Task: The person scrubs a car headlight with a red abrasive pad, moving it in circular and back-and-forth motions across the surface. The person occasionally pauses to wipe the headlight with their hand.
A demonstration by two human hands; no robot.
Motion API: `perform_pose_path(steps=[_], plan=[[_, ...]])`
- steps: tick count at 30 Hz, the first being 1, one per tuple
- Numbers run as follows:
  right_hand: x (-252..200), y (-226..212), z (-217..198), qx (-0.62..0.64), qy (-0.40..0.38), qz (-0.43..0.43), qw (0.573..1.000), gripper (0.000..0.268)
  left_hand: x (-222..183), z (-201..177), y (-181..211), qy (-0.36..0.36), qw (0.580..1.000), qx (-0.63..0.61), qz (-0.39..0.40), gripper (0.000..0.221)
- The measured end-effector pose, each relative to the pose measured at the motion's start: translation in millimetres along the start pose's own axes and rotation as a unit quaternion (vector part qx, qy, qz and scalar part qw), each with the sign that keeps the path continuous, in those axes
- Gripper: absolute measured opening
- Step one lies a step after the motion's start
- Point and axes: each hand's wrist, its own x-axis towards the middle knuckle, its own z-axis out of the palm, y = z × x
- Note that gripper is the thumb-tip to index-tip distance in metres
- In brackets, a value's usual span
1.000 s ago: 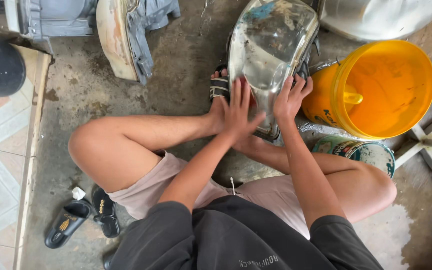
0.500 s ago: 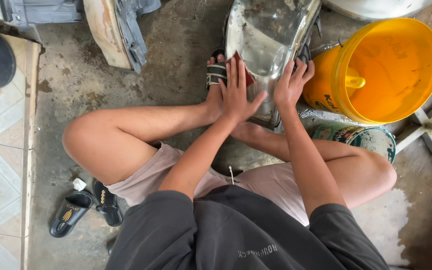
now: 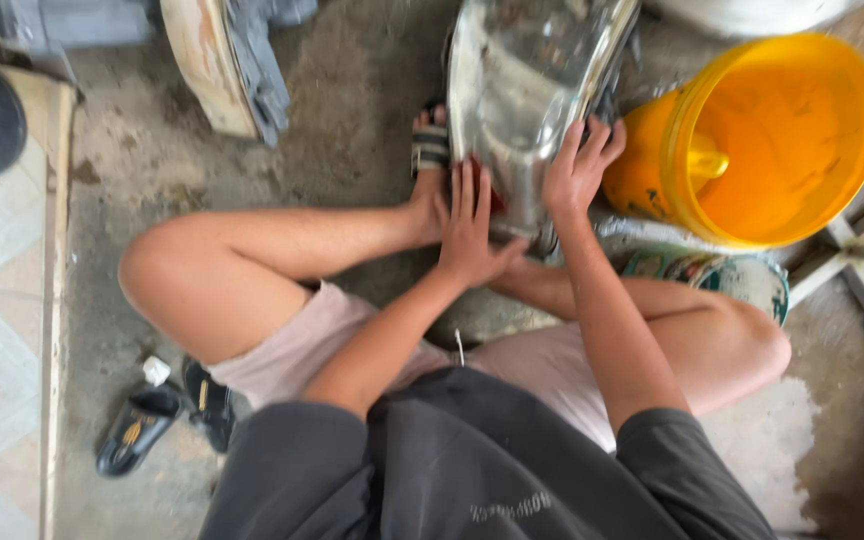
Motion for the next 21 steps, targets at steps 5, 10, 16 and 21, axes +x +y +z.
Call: perform_pose_path(steps=[5,10,16,21], plan=[[1.0,-4.3,5.2,-0.003,-0.012,0.014,1.000,0.073,43.3,-14.1,-12.3,-0.025,0.999,-0.011,-0.022,0.114],[4.0,-4.0,0.2,0.012,-0.001,0.001,1.000,0.068,27.8,-13.9,1.2,0.031,0.999,-0.007,-0.011,0.118],[4.7,4.8,5.1,-0.012,-0.007,0.002,1.000,0.066,72.1,-30.8,-11.6,-0.052,0.995,-0.039,-0.070,0.110],[1.7,-2.2,-2.2,-0.003,-0.013,0.004,1.000,0.075,64.7,-21.6,0.9,-0.013,0.993,-0.088,-0.074,0.111]])
